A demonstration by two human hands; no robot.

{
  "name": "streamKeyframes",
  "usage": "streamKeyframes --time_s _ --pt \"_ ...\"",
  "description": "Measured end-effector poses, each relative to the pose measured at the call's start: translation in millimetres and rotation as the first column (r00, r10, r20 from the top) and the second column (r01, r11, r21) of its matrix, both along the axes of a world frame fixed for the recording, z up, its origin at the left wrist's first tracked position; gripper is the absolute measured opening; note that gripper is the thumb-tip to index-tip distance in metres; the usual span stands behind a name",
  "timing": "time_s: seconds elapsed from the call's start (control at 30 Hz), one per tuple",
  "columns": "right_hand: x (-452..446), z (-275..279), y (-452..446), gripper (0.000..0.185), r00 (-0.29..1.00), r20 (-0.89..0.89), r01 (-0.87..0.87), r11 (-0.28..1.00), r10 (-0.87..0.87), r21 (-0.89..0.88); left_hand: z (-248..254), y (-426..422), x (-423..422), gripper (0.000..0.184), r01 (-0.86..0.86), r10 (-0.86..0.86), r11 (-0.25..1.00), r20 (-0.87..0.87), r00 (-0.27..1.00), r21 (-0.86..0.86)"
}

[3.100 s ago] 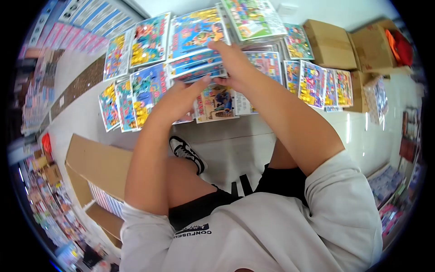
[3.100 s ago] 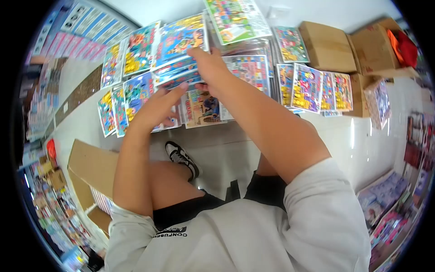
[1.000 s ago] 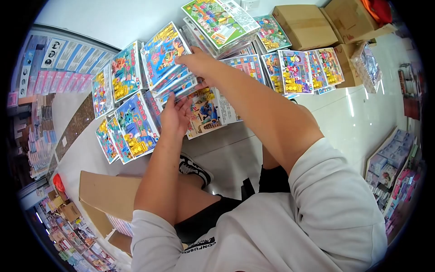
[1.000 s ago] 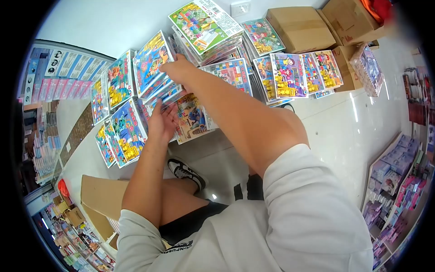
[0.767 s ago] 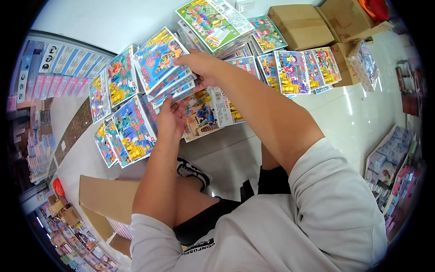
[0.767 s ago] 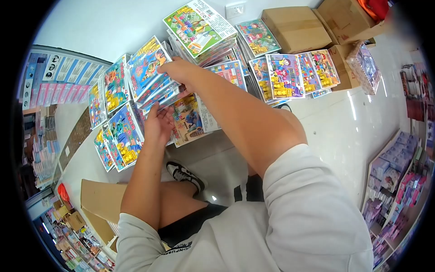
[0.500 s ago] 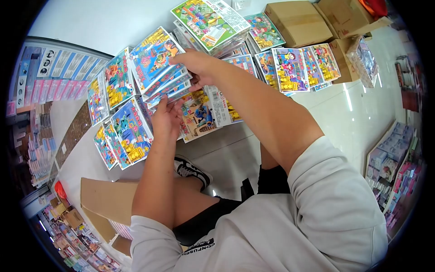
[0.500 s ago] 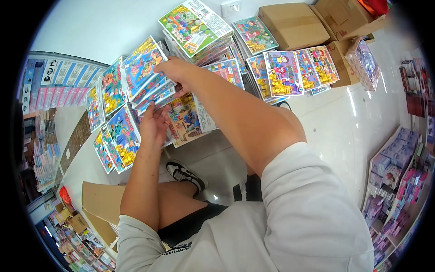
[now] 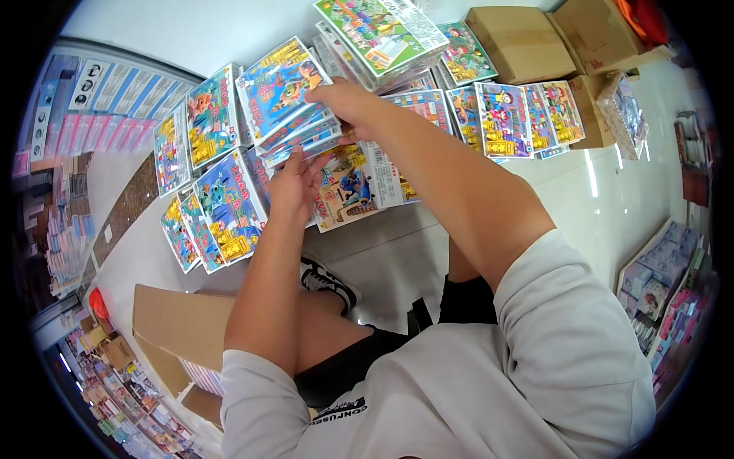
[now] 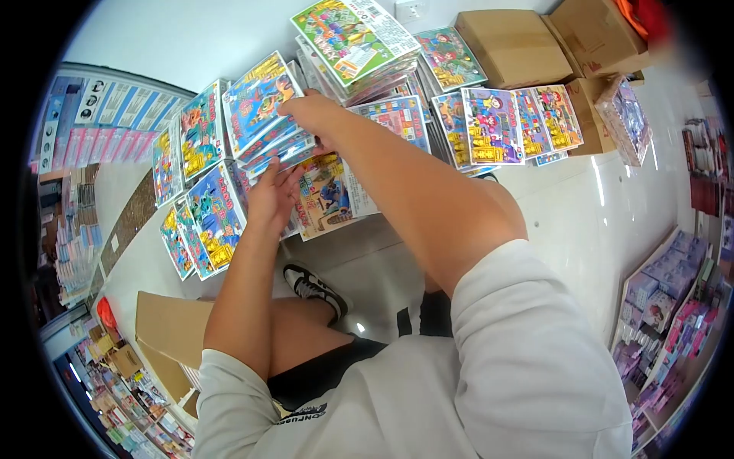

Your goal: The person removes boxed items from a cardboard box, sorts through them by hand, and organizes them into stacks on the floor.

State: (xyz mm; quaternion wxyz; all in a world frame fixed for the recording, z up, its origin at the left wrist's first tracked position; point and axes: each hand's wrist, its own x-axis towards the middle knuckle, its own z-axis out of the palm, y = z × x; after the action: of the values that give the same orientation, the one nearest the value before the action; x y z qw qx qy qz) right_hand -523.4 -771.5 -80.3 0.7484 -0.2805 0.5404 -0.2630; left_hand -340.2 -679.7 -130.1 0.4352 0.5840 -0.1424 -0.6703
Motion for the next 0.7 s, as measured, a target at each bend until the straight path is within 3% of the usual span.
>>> streamKeyframes --time_s 0.07,0.33,0.43,0.5,0.53,0.57,0.6,0.63,0.67,0.7 --pt "-2 -1 -1 0.060 1.000 0.008 -0.005 1.000 0.005 0.011 1 -3 0 0.052 0.026 -0.026 0.999 -0.011 1.000 0.024" --pt "-2 -3 5 0.070 0.994 -0.043 0.093 0.992 -0.097 -0.086 -21 -12 -2 0.043 0.104 -0.101 0.992 -0.037 0.994 0.071" --pt "7 -24 6 0.071 0.984 -0.116 0.103 0.966 -0.133 -0.236 -21 -14 -6 0.044 0.168 -0.167 0.983 -0.022 0.986 0.079" --pt "14 -42 1 0.079 0.959 -0.263 0.023 0.951 -0.108 -0.309 -9 -16 -18 0.044 0.185 -0.182 0.979 -0.033 0.983 0.090" --pt "15 -38 2 0.083 0.936 -0.336 -0.020 0.940 -0.101 -0.340 1 -18 -20 0.046 0.230 -0.236 0.961 0.017 0.972 0.153" --pt "8 -33 3 0.077 0.873 -0.489 -0.225 0.892 0.005 -0.391 12 -20 -21 0.049 0.272 -0.292 0.937 0.063 0.954 0.218" --pt "5 -17 4 0.074 0.696 -0.710 -0.394 0.770 -0.107 -0.502 24 -23 -23 0.051 0.312 -0.352 0.908 0.106 0.930 0.280" --pt "2 4 3 0.071 0.471 -0.840 -0.576 0.627 -0.270 -0.525 38 -24 -26 0.053 0.385 -0.431 0.902 0.351 0.832 0.195" --pt "-18 56 -1 0.059 0.410 -0.756 -0.516 0.554 -0.509 -0.653 53 -22 -28 0.056 0.475 -0.455 0.871 0.577 0.678 0.130" --pt "-57 49 -13 0.064 0.436 -0.760 -0.356 0.684 -0.482 -0.637 59 -16 -31 0.059 0.561 -0.416 0.824 0.763 0.495 0.085"
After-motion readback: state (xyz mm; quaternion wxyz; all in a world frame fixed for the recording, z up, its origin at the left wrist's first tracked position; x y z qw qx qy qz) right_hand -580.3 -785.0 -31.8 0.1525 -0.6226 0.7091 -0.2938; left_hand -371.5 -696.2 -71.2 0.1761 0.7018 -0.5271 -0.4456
